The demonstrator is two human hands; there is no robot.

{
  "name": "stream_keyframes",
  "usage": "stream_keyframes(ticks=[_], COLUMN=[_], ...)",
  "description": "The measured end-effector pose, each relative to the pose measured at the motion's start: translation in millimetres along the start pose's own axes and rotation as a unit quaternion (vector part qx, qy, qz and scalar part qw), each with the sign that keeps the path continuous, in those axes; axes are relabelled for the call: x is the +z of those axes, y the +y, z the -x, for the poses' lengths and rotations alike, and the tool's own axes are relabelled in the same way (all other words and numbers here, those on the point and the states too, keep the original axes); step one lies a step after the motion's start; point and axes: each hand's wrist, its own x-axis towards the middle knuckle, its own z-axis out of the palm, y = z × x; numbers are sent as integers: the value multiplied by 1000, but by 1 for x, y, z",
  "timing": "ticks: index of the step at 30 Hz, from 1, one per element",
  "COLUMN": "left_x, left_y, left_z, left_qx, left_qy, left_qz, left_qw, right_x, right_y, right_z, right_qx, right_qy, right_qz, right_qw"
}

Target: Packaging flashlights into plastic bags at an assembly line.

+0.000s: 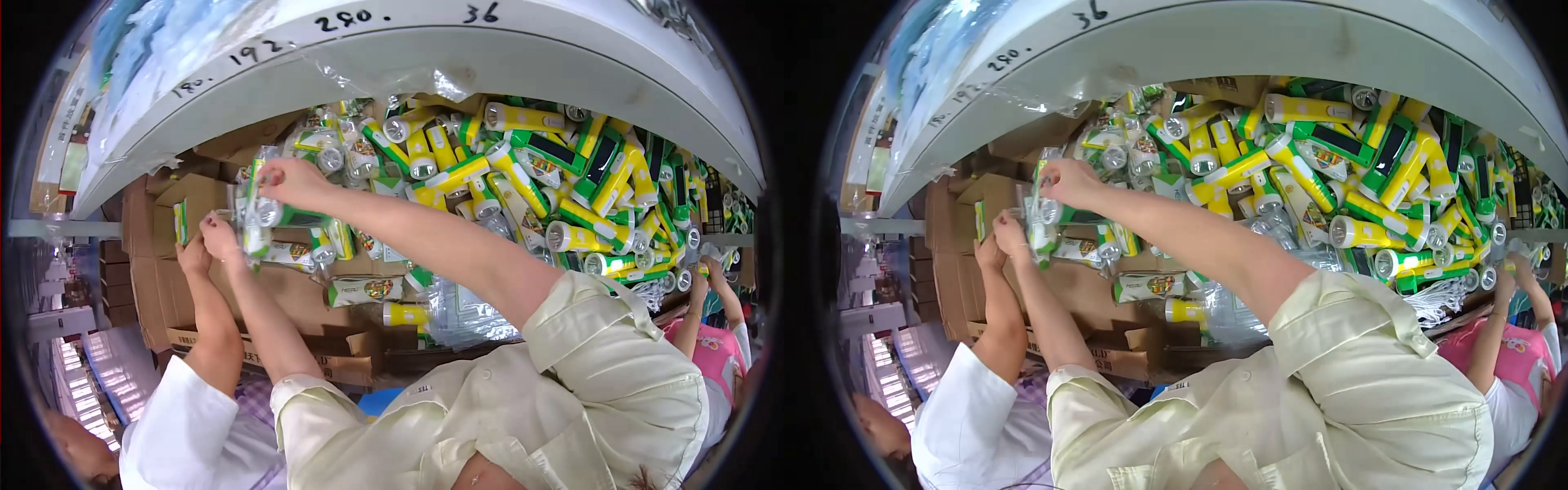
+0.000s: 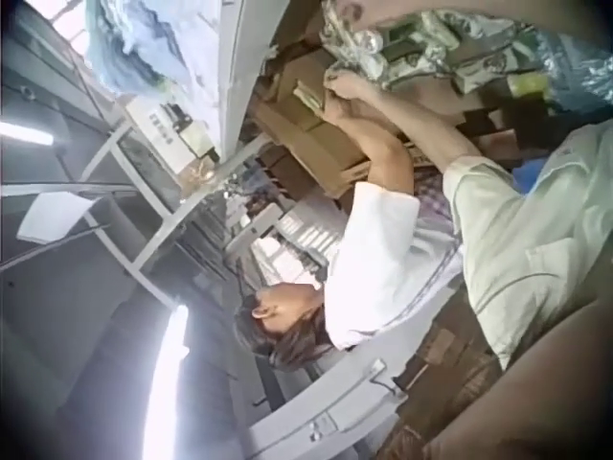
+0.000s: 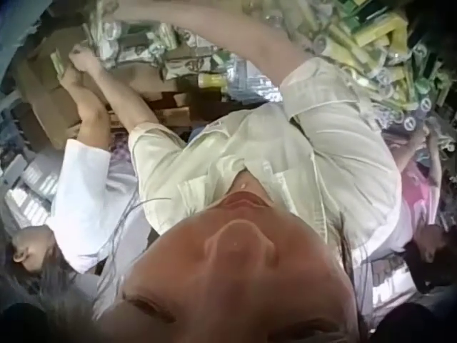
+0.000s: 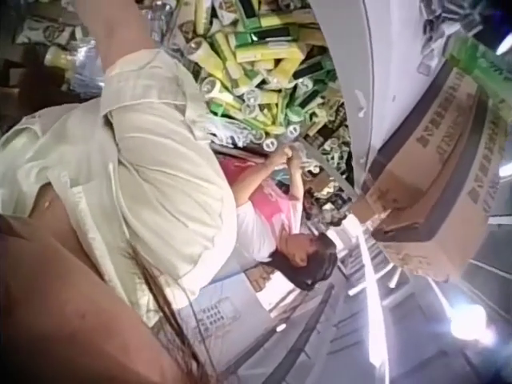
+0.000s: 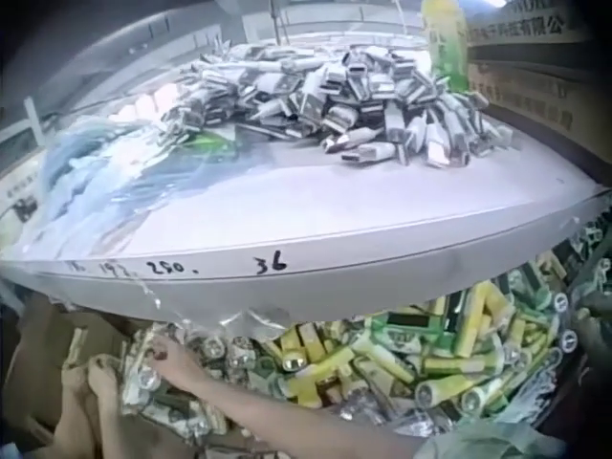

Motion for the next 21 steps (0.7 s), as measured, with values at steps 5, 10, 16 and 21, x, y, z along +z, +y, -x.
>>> stream_keyframes(ticks=[5, 10, 16, 21], left_x=[-21, 12, 46, 51], left_y=[143, 198, 196, 123], left_z=[72, 211, 210, 161], left_qx=[218, 562, 470, 472], left_qy=[35, -306, -421, -395], left_qz=[234, 26, -194, -298], left_qw=[947, 768, 751, 730], right_x=[-93, -180, -242, -238], right_y=[29, 48, 42, 6], right_z=[56, 132, 211, 268], right_qx=[-63, -127, -83, -86], right_qy=[38, 105, 83, -5], right_qz=[177, 465, 487, 453], right_qw=[981, 870, 865, 887])
